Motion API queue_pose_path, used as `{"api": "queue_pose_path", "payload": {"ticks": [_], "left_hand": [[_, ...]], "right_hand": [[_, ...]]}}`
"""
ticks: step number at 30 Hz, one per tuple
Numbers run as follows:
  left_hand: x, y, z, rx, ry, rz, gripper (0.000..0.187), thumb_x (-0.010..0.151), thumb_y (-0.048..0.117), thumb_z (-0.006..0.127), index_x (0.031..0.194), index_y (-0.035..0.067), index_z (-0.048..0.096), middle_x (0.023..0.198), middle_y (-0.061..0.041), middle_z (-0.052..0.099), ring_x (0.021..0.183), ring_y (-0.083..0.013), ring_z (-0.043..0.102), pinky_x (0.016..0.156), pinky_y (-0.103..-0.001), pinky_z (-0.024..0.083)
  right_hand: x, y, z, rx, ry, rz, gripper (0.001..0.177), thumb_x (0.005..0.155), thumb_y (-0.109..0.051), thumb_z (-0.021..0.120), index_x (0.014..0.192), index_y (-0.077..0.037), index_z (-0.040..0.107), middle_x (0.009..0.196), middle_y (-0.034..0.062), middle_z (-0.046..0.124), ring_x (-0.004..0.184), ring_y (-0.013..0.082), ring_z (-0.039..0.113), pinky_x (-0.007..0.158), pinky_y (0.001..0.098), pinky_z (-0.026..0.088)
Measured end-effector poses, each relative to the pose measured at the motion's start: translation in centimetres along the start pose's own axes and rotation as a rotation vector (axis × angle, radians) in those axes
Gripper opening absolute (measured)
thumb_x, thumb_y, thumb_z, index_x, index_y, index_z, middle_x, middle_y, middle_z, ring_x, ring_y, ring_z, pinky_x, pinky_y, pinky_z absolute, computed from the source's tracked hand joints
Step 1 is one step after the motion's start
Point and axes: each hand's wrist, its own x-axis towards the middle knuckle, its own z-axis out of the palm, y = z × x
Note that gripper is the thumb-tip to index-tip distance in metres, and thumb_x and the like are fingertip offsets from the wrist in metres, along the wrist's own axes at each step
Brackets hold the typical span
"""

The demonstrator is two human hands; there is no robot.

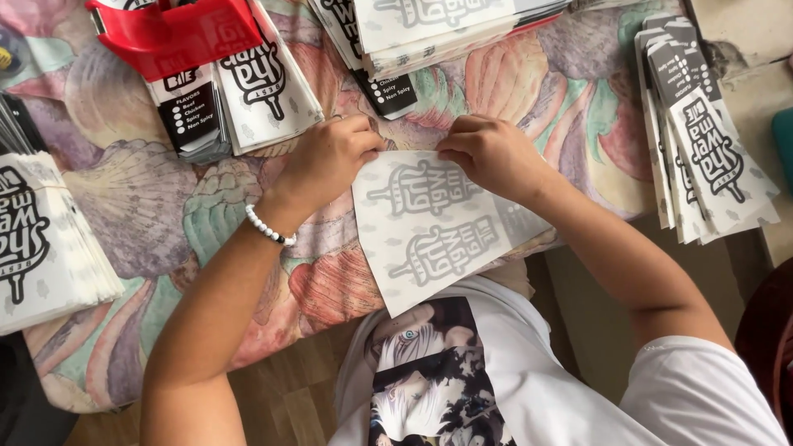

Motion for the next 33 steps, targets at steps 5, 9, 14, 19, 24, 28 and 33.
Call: {"api": "queue_pose_path", "payload": {"ticks": [5, 9, 14, 19, 24, 28, 33], "left_hand": [[-0.3, -0.1, -0.5, 0.039, 0.018, 0.051, 0.008, 0.089, 0.019, 0.075, 0.090, 0.016, 0.068, 0.083, 0.001, 0.060, 0.076, -0.0264, 0.068, 0.067, -0.040, 0.059], [-0.8, -0.5, -0.9, -0.001, -0.025, 0.121, 0.006, 0.095, 0.012, 0.065, 0.089, 0.014, 0.066, 0.083, -0.001, 0.059, 0.077, -0.0268, 0.067, 0.070, -0.037, 0.058], [-1.0, -0.7, -1.3, -0.044, -0.039, 0.150, 0.005, 0.092, 0.010, 0.063, 0.087, 0.010, 0.064, 0.084, -0.005, 0.059, 0.082, -0.0312, 0.067, 0.075, -0.041, 0.057], [-0.3, -0.1, -1.8, 0.252, 0.060, 0.322, 0.009, 0.088, 0.012, 0.066, 0.084, 0.020, 0.066, 0.074, 0.007, 0.051, 0.079, -0.0153, 0.060, 0.088, -0.036, 0.050], [-0.5, 0.5, -1.9, 0.266, 0.097, 0.362, 0.013, 0.089, 0.010, 0.065, 0.096, 0.019, 0.071, 0.075, 0.005, 0.056, 0.082, -0.0156, 0.061, 0.094, -0.039, 0.050], [-0.6, 0.7, -1.9, 0.292, 0.104, 0.388, 0.014, 0.093, 0.013, 0.063, 0.098, 0.021, 0.074, 0.073, 0.005, 0.058, 0.083, -0.0142, 0.061, 0.098, -0.037, 0.050], [-0.6, 0.5, -1.7, 0.312, 0.095, 0.403, 0.016, 0.095, 0.012, 0.062, 0.098, 0.022, 0.074, 0.073, 0.005, 0.056, 0.083, -0.0145, 0.059, 0.100, -0.039, 0.049]], "right_hand": [[-0.7, 0.4, -1.1, -0.013, 0.018, -0.073, 0.008, 0.100, -0.012, 0.071, 0.096, -0.006, 0.075, 0.087, 0.0071, 0.067, 0.083, 0.0273, 0.070, 0.075, 0.0351, 0.057], [-0.7, 0.0, -2.6, -0.065, -0.082, -0.096, 0.005, 0.096, -0.006, 0.070, 0.094, -0.004, 0.073, 0.087, 0.0088, 0.068, 0.083, 0.0276, 0.071, 0.074, 0.0357, 0.058], [0.6, -0.6, -4.2, -0.008, -0.191, -0.086, 0.005, 0.091, -0.004, 0.067, 0.094, -0.002, 0.071, 0.085, 0.0130, 0.068, 0.080, 0.0329, 0.071, 0.069, 0.0426, 0.058], [1.6, -1.5, -5.3, -0.116, -0.337, -0.140, 0.021, 0.089, -0.002, 0.062, 0.107, -0.007, 0.072, 0.078, 0.0104, 0.067, 0.074, 0.0305, 0.071, 0.066, 0.0424, 0.060], [1.2, -1.8, -5.0, -0.224, -0.337, -0.253, 0.036, 0.088, 0.000, 0.062, 0.122, -0.008, 0.069, 0.079, 0.0110, 0.067, 0.074, 0.0290, 0.072, 0.066, 0.0416, 0.061], [0.6, -1.2, -3.9, -0.381, -0.302, -0.357, 0.036, 0.090, -0.005, 0.061, 0.125, -0.013, 0.067, 0.079, 0.0071, 0.064, 0.074, 0.0251, 0.069, 0.070, 0.0369, 0.062], [0.8, -1.7, -3.9, -0.363, -0.352, -0.336, 0.034, 0.093, -0.002, 0.060, 0.123, -0.012, 0.070, 0.080, 0.0069, 0.067, 0.075, 0.0229, 0.070, 0.072, 0.0355, 0.062]]}}
